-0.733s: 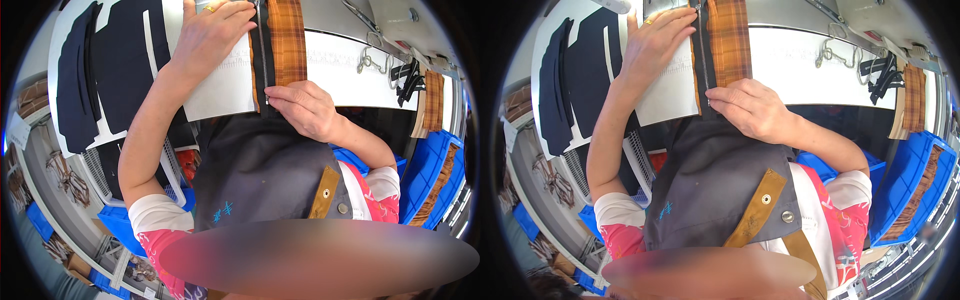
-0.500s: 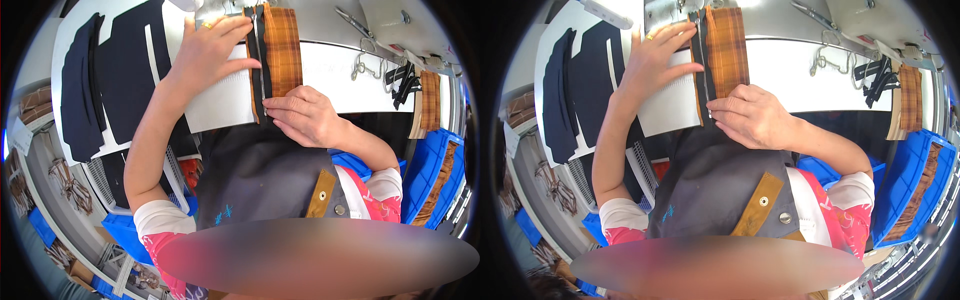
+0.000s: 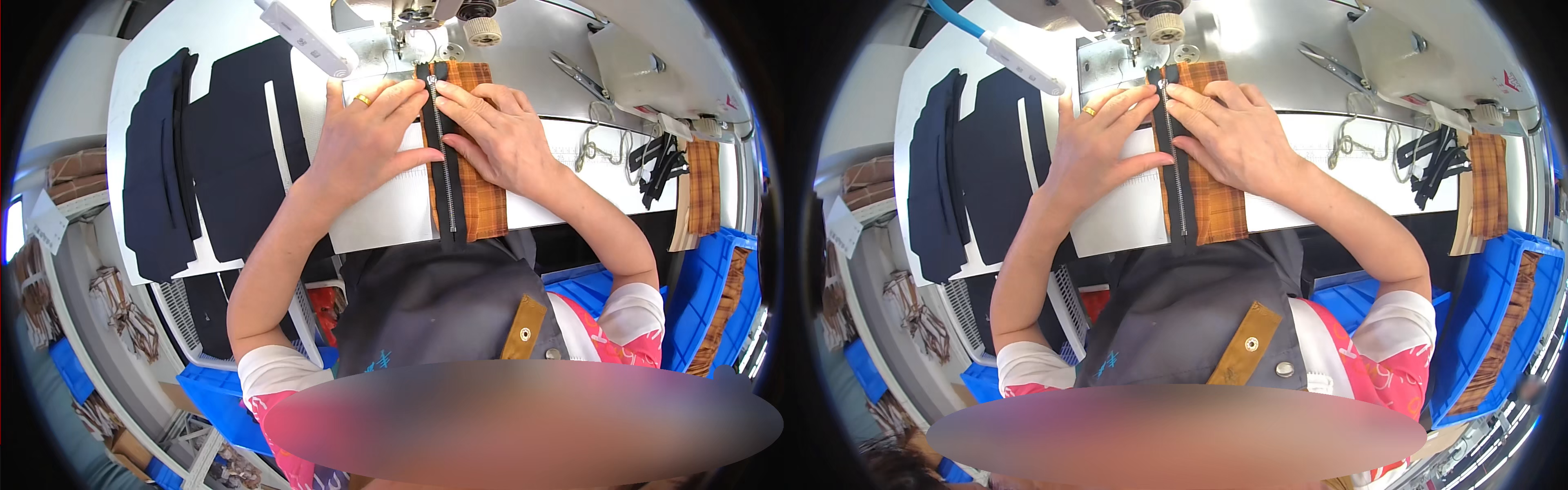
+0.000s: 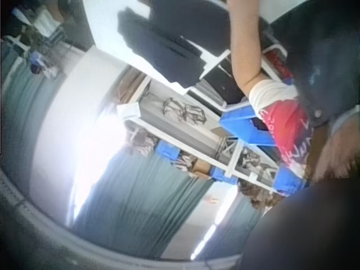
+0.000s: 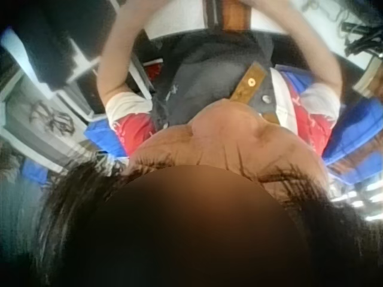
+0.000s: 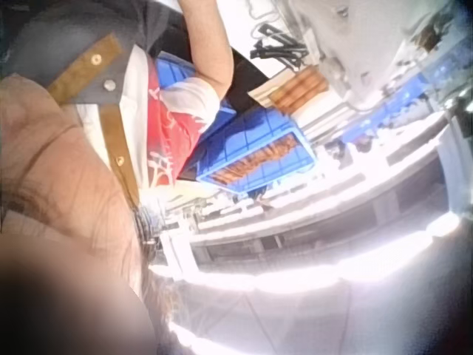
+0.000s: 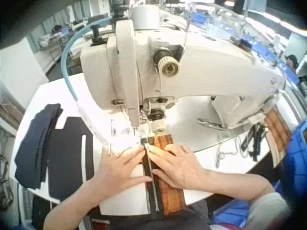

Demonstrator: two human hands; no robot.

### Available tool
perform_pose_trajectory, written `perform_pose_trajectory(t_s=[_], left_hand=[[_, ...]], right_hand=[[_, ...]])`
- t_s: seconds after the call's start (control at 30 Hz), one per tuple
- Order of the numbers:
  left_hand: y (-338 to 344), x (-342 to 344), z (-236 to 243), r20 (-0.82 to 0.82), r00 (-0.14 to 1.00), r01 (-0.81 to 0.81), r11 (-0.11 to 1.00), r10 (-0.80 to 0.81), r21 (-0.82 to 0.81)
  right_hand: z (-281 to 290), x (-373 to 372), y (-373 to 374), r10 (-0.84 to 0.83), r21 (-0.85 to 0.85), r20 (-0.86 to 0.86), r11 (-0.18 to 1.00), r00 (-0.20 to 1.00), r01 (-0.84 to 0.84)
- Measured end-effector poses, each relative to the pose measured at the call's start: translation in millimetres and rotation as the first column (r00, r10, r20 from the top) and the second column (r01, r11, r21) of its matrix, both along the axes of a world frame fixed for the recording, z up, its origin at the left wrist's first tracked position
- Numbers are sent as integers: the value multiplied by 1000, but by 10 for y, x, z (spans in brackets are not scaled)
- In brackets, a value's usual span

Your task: The person sews a zipper and lining fabric onto a leather piece using an industrial sewing machine.

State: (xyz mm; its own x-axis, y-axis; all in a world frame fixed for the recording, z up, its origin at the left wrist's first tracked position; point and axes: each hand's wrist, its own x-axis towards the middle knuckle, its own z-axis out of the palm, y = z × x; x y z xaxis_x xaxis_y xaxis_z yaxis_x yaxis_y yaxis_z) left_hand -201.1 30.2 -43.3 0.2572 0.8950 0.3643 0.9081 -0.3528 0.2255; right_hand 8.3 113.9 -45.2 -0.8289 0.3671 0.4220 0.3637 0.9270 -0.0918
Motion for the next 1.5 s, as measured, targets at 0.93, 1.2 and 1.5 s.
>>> perform_pose_trajectory(t_s=[0.93, 1.2, 1.5], left_hand=[[-1834, 308, 109, 64, 995, -71, 997, 71, -9], [-1085, 668, -16, 149, 982, -133, 984, 115, 117], [-1087, 682, 67, 836, 459, -204, 951, 302, -232]], right_hand=[[50, 723, -87, -197, 2, 13, 980, 980, 197], [36, 724, -92, -185, -11, -11, 983, 983, 184], [20, 454, -108, -117, -28, -7, 993, 993, 117]])
